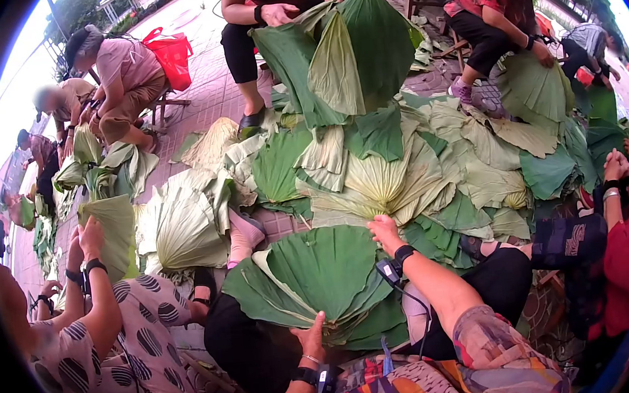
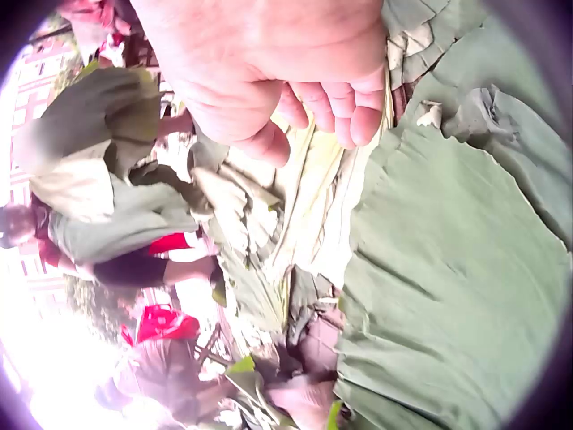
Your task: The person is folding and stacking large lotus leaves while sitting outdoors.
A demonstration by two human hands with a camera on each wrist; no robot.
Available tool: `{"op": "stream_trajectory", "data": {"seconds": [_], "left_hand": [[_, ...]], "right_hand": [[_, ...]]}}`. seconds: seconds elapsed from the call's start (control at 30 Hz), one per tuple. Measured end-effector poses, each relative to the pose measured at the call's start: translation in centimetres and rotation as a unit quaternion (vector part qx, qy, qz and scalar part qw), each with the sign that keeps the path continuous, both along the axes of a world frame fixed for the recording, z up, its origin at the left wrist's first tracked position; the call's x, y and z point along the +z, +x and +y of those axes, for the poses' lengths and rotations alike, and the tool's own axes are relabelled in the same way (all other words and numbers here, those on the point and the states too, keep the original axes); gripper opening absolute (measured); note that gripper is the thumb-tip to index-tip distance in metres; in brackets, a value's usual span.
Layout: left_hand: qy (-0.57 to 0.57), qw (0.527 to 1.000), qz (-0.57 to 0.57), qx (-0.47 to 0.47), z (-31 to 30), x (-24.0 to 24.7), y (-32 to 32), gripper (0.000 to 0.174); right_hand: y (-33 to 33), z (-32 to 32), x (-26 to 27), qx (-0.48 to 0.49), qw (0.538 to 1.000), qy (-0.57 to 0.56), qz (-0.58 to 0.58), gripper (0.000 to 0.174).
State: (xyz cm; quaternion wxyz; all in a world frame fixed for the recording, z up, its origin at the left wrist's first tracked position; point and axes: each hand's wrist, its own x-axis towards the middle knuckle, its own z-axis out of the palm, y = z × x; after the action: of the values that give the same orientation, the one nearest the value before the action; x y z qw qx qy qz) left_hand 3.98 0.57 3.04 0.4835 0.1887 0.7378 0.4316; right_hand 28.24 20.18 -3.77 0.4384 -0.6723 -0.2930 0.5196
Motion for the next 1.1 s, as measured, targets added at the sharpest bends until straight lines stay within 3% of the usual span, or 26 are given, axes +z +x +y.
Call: {"op": "stream_trajectory", "data": {"seconds": [0.1,0.17,0.3,0.4,0.5,0.53,0.7,0.8,0.97,1.03,1.1], "left_hand": [[-0.010,1.000,-0.014,0.026,-0.3,-3.0,-1.0,0.072],[-0.037,0.998,-0.020,0.051,-0.6,-6.0,-2.0,0.063],[-0.082,0.989,-0.090,0.079,-1.0,-8.5,-3.1,0.047],[-0.083,0.986,-0.117,0.089,-0.8,-7.5,-2.9,0.041],[-0.091,0.980,-0.136,0.112,-0.7,-6.4,-2.4,0.040],[-0.097,0.976,-0.151,0.122,-0.8,-6.3,-2.5,0.041],[-0.090,0.961,-0.246,0.091,-1.1,-7.0,-3.6,0.037],[-0.077,0.952,-0.284,0.083,-0.7,-5.5,-3.2,0.034],[-0.048,0.934,-0.346,0.075,-0.7,-6.1,-3.4,0.035],[-0.111,0.885,-0.445,0.078,-0.6,-4.3,-3.3,0.037],[-0.124,0.878,-0.460,0.050,-0.4,-6.1,-3.9,0.037]], "right_hand": [[2.2,0.9,-0.6,-0.118,0.990,-0.015,0.072,0.055],[3.1,1.4,-0.7,-0.135,0.987,-0.007,0.090,0.055],[4.4,2.7,-1.5,-0.185,0.976,-0.005,0.118,0.046],[4.8,3.2,-1.6,-0.187,0.947,-0.003,0.261,0.036],[4.9,3.7,-1.5,-0.183,0.951,-0.038,0.246,0.023],[4.7,3.5,-1.4,-0.175,0.954,-0.003,0.244,0.017],[4.4,4.8,-1.1,-0.195,0.949,-0.007,0.246,0.014],[4.0,6.3,0.2,-0.180,0.963,0.106,0.169,0.013],[3.1,7.8,6.7,-0.225,0.931,0.163,0.237,0.011],[3.1,8.1,9.0,-0.189,0.945,0.222,0.151,0.011],[2.5,8.1,11.3,-0.175,0.945,0.262,0.094,0.012]]}}
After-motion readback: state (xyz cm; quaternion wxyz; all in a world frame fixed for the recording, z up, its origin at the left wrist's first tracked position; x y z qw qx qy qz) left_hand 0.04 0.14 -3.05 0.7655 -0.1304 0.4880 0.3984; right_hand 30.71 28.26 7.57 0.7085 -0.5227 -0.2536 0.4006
